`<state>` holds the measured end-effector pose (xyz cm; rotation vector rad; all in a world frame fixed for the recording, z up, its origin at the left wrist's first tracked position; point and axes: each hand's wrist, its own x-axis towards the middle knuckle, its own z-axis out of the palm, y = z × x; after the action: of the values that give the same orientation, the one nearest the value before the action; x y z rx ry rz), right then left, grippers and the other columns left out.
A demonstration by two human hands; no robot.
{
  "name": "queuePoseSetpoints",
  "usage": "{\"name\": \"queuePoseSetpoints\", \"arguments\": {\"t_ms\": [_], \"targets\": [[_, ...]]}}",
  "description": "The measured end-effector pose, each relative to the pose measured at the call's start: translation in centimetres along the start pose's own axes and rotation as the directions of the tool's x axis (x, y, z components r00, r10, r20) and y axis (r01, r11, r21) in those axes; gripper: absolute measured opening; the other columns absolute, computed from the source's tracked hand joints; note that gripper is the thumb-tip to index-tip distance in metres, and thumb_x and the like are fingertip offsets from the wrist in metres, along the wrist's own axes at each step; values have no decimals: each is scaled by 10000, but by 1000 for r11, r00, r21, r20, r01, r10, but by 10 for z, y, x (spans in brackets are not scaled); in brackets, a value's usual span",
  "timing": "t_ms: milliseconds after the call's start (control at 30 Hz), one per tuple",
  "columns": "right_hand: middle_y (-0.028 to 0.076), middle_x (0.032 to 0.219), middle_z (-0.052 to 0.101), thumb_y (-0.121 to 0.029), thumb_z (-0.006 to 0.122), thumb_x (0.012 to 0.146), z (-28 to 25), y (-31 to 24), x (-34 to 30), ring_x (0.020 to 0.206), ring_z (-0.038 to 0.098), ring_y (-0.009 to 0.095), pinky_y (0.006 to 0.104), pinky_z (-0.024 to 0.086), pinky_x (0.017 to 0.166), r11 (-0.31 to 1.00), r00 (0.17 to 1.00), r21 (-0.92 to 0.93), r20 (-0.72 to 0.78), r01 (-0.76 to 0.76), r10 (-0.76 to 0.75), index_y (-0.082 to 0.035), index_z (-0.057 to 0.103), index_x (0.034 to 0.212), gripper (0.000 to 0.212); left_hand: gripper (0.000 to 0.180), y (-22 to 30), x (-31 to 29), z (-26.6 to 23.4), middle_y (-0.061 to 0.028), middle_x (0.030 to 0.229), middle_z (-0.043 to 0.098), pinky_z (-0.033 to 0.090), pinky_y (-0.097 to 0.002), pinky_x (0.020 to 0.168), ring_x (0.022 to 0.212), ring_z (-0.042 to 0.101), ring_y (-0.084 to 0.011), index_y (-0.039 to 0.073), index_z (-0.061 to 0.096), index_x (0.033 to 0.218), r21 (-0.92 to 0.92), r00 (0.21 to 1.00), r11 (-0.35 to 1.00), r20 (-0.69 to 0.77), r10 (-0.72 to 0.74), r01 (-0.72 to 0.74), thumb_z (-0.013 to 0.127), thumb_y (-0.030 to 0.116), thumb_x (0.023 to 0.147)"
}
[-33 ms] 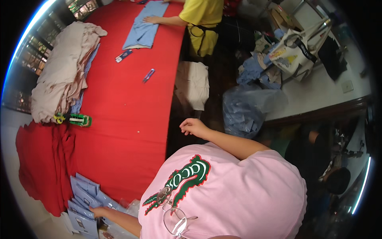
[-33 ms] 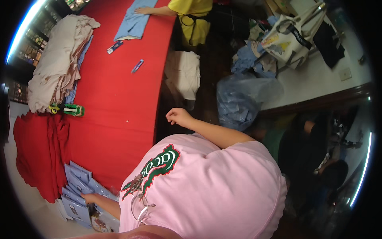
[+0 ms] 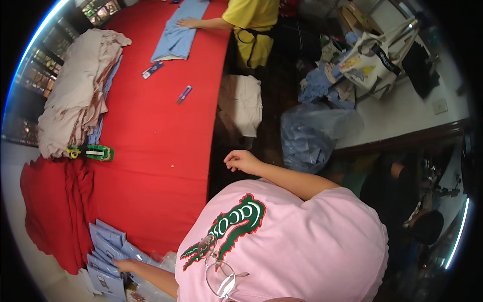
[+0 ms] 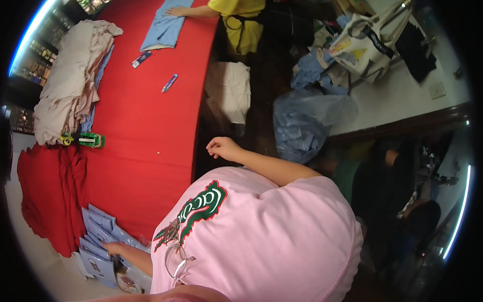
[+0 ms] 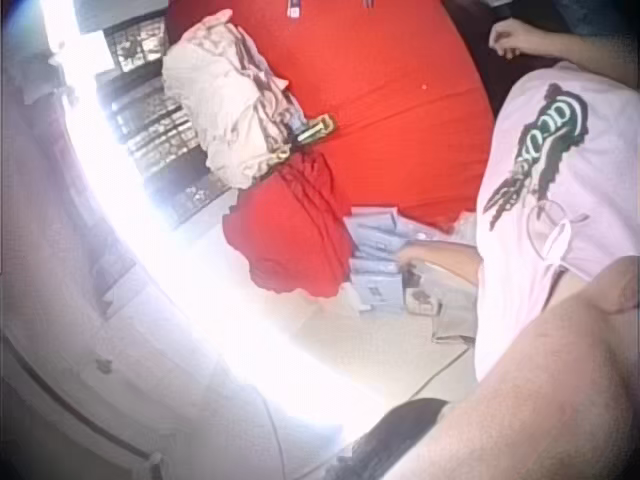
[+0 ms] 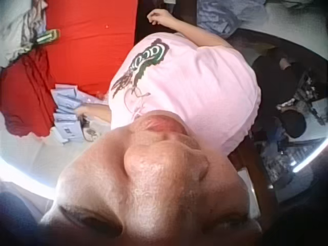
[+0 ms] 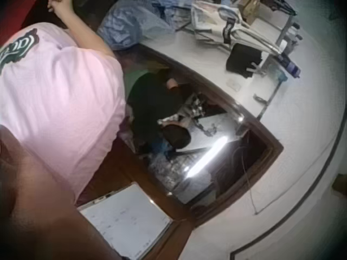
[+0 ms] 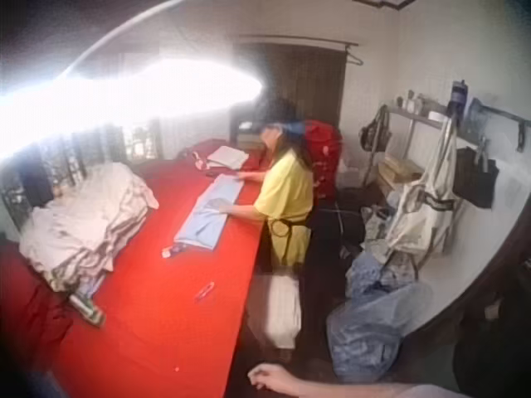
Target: The person picks up a folded blue shirt, places it into a clear plastic bag, seals the bag, and sets it aside on the bed before picking up a new empty bag.
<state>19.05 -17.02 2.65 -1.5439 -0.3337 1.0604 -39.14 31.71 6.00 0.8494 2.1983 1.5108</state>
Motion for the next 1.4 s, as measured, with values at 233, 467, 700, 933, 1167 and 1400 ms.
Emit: {"name": "queuePoseSetpoints", "arguments": {"t_ms": [233, 467, 700, 933, 1167, 1400], "targets": [[76, 1008, 797, -211, 778, 931, -96, 3, -32, 860, 759, 185, 355, 591, 782, 858, 991, -504, 131, 98, -36, -49, 751, 1161, 283, 921, 34, -149, 21, -460, 1425, 525, 508, -542, 1105, 1266, 607, -522, -182, 307, 1551, 111, 962, 976, 220, 162, -190, 736, 387, 968], [115, 1041, 779, -217, 760, 873, -169, 30, -48, 991, 746, 324, 467, 589, 863, 744, 991, -664, -35, 74, -130, -72, 746, 1118, 285, 821, 7, -271, 70, -406, 1629, 358, 355, -531, 1254, 1510, 405, -492, -152, 372, 1569, 34, 702, 779, 459, 545, -627, 696, 401, 1056], [165, 1413, 685, -337, 806, 888, -197, 72, -61, 1359, 622, 368, 513, 518, 1117, 492, 948, -854, -5, -170, 319, -111, 717, 1335, 508, 914, 23, -545, 66, -253, 1796, 96, 105, -584, 1320, 1668, 78, -419, 29, 220, 1714, -367, -185, 282, 839, 511, -886, 722, 337, 1015], [128, 1701, 431, -577, 636, 980, -209, 150, -60, 1612, 324, 343, 678, 226, 1280, 297, 868, -937, -13, -185, 497, -199, 597, 1549, 684, 1191, 6, -611, 46, -265, 1794, 27, 137, -705, 1273, 1650, 48, -500, 88, 119, 1737, -310, -302, 15, 933, 194, -951, 860, 277, 824], [128, 1557, 609, -261, 551, 973, -258, 256, -56, 1511, 487, 299, 619, 317, 1239, 147, 667, -988, 146, 55, 730, -85, 743, 1361, 467, 1234, 7, -612, 49, -304, 1778, -59, 153, -716, 1269, 1631, 13, -557, 117, 60, 1744, -252, -258, -66, 960, 109, -966, 851, 231, 804], [71, 1667, 504, -482, 562, 1047, -331, 264, -74, 1612, 322, 281, 549, 159, 1293, 121, 631, -976, 209, 180, 747, -116, 619, 1533, 610, 1283, 3, -600, 60, -299, 1767, -160, 148, -722, 1267, 1621, -72, -575, 161, -28, 1744, -196, -195, -156, 980, -23, -968, 831, 220, 793]]}}
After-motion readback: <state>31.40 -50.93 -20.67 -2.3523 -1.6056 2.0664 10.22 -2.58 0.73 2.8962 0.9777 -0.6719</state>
